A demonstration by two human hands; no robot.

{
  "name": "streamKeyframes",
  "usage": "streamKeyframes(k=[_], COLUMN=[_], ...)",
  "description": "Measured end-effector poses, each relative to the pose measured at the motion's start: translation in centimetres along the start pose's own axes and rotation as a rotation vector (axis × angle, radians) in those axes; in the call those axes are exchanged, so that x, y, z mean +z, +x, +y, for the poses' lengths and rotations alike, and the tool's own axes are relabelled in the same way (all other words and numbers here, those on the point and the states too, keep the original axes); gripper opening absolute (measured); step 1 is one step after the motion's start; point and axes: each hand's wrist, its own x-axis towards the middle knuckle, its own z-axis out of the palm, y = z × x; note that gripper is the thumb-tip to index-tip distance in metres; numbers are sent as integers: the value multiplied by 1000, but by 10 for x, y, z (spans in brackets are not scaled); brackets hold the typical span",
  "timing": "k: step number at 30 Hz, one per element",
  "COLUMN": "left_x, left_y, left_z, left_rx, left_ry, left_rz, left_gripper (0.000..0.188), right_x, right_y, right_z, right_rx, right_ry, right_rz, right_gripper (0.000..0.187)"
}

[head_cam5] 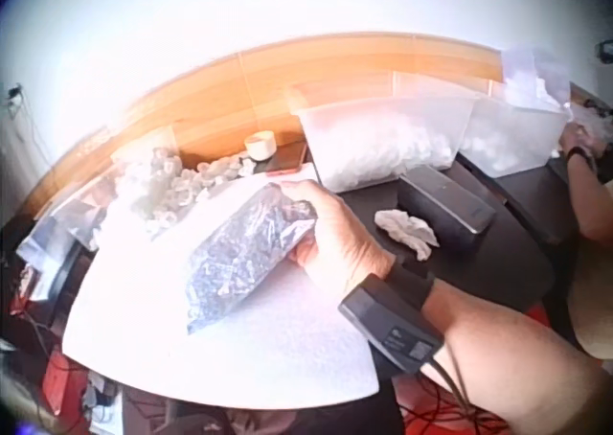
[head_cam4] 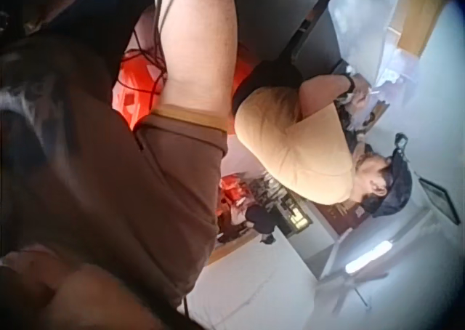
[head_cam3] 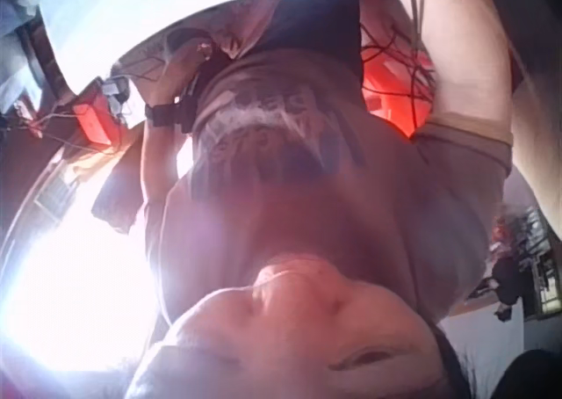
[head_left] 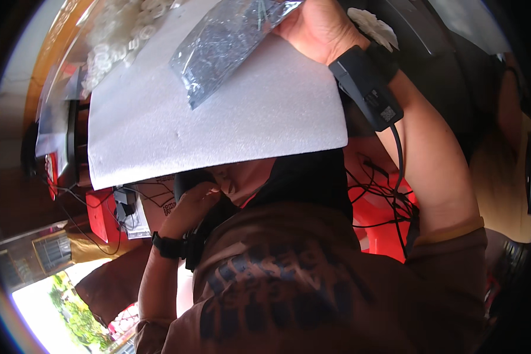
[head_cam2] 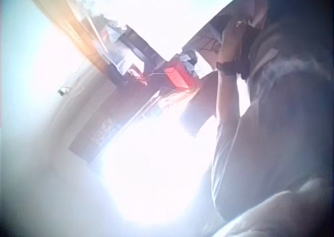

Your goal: Assembling small plastic components by manually inserting transparent pins into white plastic caps.

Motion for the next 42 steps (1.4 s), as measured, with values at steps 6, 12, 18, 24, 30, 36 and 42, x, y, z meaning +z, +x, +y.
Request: streamKeyframes(k=[6, 12, 18, 24, 30, 36, 42], left_x=[15, 14, 22, 20, 18, 13, 8], left_y=[-16, -12, -10, -13, -18, -10, -5], left_z=[-7, 5, 24, 15, 4, 12, 13], left_rx=[-29, -14, 21, 45, 21, 9, 55], left_ry=[-116, -37, -6, -33, -75, -63, 21], left_rz=[24, 2, -12, -16, 20, -18, -16], left_gripper=[27, 28, 33, 34, 35, 29, 28], right_x=[2, -4, -10, -9, -6, -7, 0], right_y=[-5, 0, 8, 7, 6, 8, -1], right_z=[2, 4, 5, 5, 3, 3, 3], right_rx=[-16, -17, 20, -4, 7, 3, -71], right_ry=[-14, -3, 29, -26, -29, -27, -192], right_rz=[-27, -14, -91, -61, -27, -29, 38], right_gripper=[23, 21, 19, 21, 21, 21, 26])
